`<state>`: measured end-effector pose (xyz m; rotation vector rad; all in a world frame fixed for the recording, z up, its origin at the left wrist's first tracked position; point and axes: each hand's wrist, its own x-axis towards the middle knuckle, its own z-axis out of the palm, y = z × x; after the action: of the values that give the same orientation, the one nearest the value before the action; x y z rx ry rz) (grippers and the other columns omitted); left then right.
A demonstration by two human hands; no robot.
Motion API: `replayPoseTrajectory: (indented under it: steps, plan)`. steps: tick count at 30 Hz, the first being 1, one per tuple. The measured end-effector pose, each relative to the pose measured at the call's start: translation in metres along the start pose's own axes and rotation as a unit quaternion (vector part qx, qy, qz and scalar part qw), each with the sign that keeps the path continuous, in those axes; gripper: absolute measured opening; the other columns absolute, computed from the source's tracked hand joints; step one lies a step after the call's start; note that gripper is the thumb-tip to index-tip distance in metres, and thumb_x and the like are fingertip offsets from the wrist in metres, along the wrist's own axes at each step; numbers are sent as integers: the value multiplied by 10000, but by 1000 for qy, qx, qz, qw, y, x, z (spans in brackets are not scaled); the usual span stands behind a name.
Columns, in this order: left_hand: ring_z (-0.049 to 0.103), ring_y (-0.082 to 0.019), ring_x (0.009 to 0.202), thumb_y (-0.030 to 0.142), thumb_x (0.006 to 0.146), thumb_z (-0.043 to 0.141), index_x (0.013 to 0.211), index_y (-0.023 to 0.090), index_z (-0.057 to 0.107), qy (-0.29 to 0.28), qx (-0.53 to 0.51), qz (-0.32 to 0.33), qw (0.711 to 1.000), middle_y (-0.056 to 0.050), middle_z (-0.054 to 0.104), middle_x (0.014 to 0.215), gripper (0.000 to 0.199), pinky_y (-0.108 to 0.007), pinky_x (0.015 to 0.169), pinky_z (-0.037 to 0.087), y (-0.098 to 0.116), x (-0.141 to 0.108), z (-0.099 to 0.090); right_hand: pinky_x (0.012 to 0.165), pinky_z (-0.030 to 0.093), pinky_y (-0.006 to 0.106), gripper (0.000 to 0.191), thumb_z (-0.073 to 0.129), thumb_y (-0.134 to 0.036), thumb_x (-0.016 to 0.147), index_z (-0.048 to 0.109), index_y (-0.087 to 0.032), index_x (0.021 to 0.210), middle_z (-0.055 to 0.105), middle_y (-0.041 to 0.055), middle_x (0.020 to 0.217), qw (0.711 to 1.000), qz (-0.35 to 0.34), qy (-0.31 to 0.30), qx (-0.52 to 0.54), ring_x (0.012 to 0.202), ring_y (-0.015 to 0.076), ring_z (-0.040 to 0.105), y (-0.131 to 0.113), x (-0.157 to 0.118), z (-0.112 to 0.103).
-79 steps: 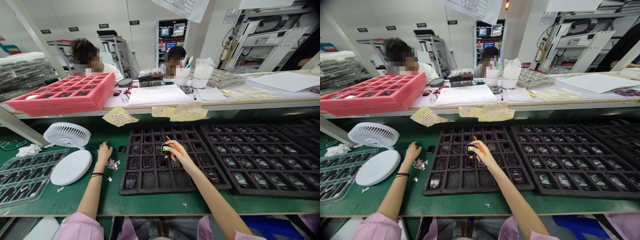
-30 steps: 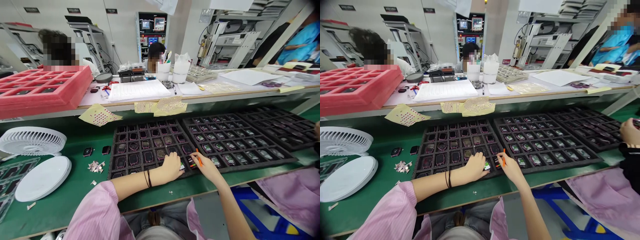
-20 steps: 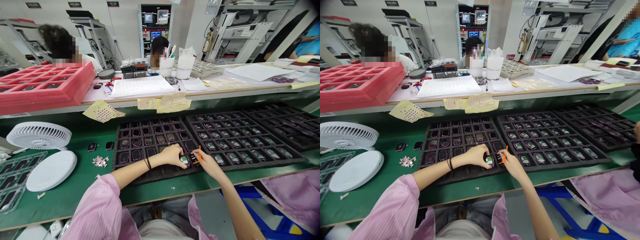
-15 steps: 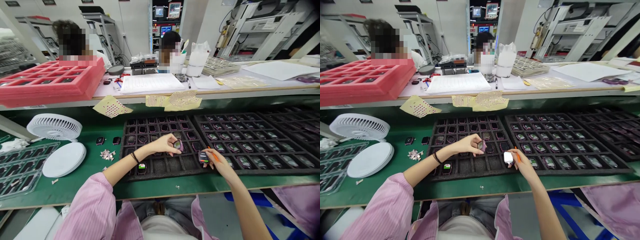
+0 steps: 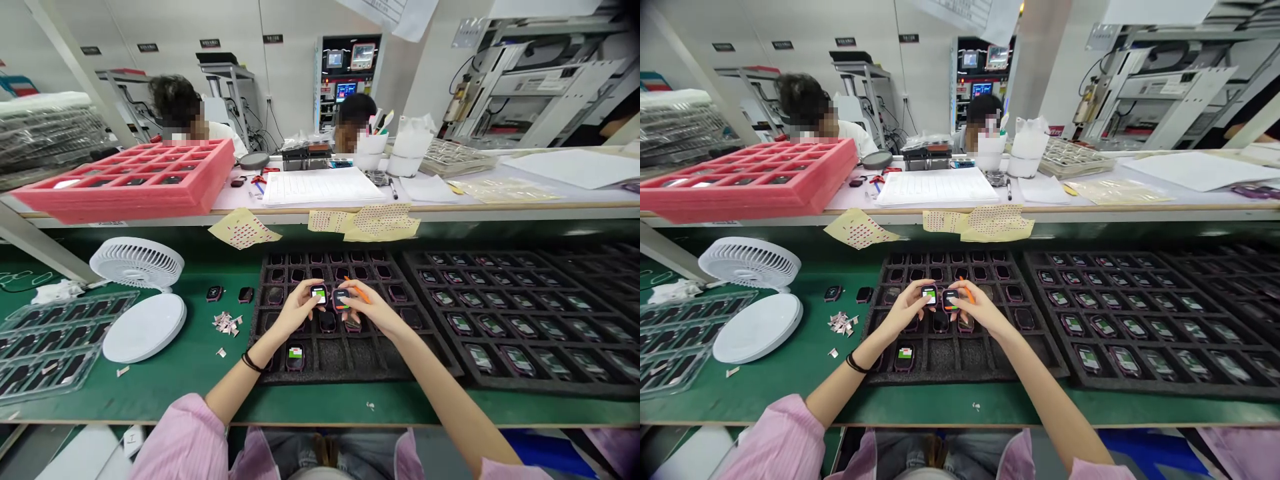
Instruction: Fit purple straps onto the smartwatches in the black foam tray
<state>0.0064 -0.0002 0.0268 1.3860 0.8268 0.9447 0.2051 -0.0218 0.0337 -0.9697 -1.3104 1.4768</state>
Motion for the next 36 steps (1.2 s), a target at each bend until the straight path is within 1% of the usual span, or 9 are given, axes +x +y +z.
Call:
replayPoseTrajectory:
  steps: [2, 4, 8, 12, 16, 21, 24, 28, 36]
  plan:
    - [626, -115, 630, 464, 829, 564, 1159, 179, 537, 23, 14, -3, 1000, -50, 615, 920, 437, -162, 407, 372, -4, -1, -3, 354, 354, 182, 331, 672, -452, 766, 544, -197, 934, 594, -29, 681, 1000, 2, 19, -9, 463, 116, 608, 5, 8, 5]
    - [625, -115, 609, 494, 850, 514, 1147, 179, 552, 31, 13, -17, 999, -42, 610, 896, 435, -169, 399, 380, -7, -2, -4, 347, 343, 180, 325, 614, -490, 803, 540, -193, 914, 576, -37, 619, 999, 10, 37, -7, 442, 117, 596, 10, 9, 7]
    - [635, -122, 647, 488, 830, 553, 1173, 193, 535, 24, 2, -23, 999, -53, 620, 954, 453, -168, 415, 395, -8, -5, -5, 378, 400, 200, 330, 627, -463, 804, 534, -214, 999, 603, -9, 745, 999, 5, 27, 20, 542, 147, 652, 18, 4, 7]
    - [629, -121, 657, 456, 803, 610, 1171, 184, 516, 19, -3, -21, 1000, -67, 625, 974, 467, -163, 421, 385, -7, -7, -4, 381, 422, 199, 363, 671, -425, 781, 517, -236, 1050, 608, 22, 899, 999, -14, 4, 33, 572, 142, 662, 26, 2, 4]
    - [624, -124, 657, 450, 807, 612, 1168, 175, 514, 19, 0, -21, 1000, -68, 623, 954, 464, -166, 420, 379, -7, -8, -3, 399, 440, 188, 358, 680, -373, 790, 504, -239, 1072, 597, 36, 950, 999, -25, -16, 36, 633, 151, 683, 33, 2, 3]
    - [598, -106, 652, 439, 794, 644, 1120, 170, 520, 29, 16, -6, 999, -75, 620, 1001, 441, -163, 421, 371, -9, -8, -3, 424, 480, 207, 380, 669, -365, 808, 484, -238, 1114, 585, 73, 1042, 998, -30, -41, 44, 711, 173, 690, 34, 0, 3]
    - [581, -92, 630, 439, 791, 649, 1098, 173, 529, 38, 19, 0, 999, -64, 615, 977, 424, -155, 411, 357, -11, -8, -3, 433, 486, 206, 389, 678, -345, 806, 484, -244, 1128, 585, 65, 1031, 997, -32, -47, 48, 717, 167, 685, 34, -1, 4]
    - [587, -100, 601, 476, 837, 567, 1149, 169, 541, 45, 7, -18, 999, -39, 589, 885, 439, -166, 405, 375, -10, -7, -5, 427, 476, 194, 403, 698, -331, 793, 479, -247, 1120, 596, 56, 1012, 998, -31, -42, 45, 725, 170, 690, 36, -1, 4]
    - [616, -120, 639, 453, 833, 568, 1164, 172, 549, 43, -11, -28, 999, -48, 599, 922, 435, -173, 416, 397, -10, -8, -5, 417, 468, 196, 370, 678, -360, 808, 488, -239, 1101, 597, 59, 1011, 998, -37, -34, 41, 688, 168, 696, 36, 0, 3]
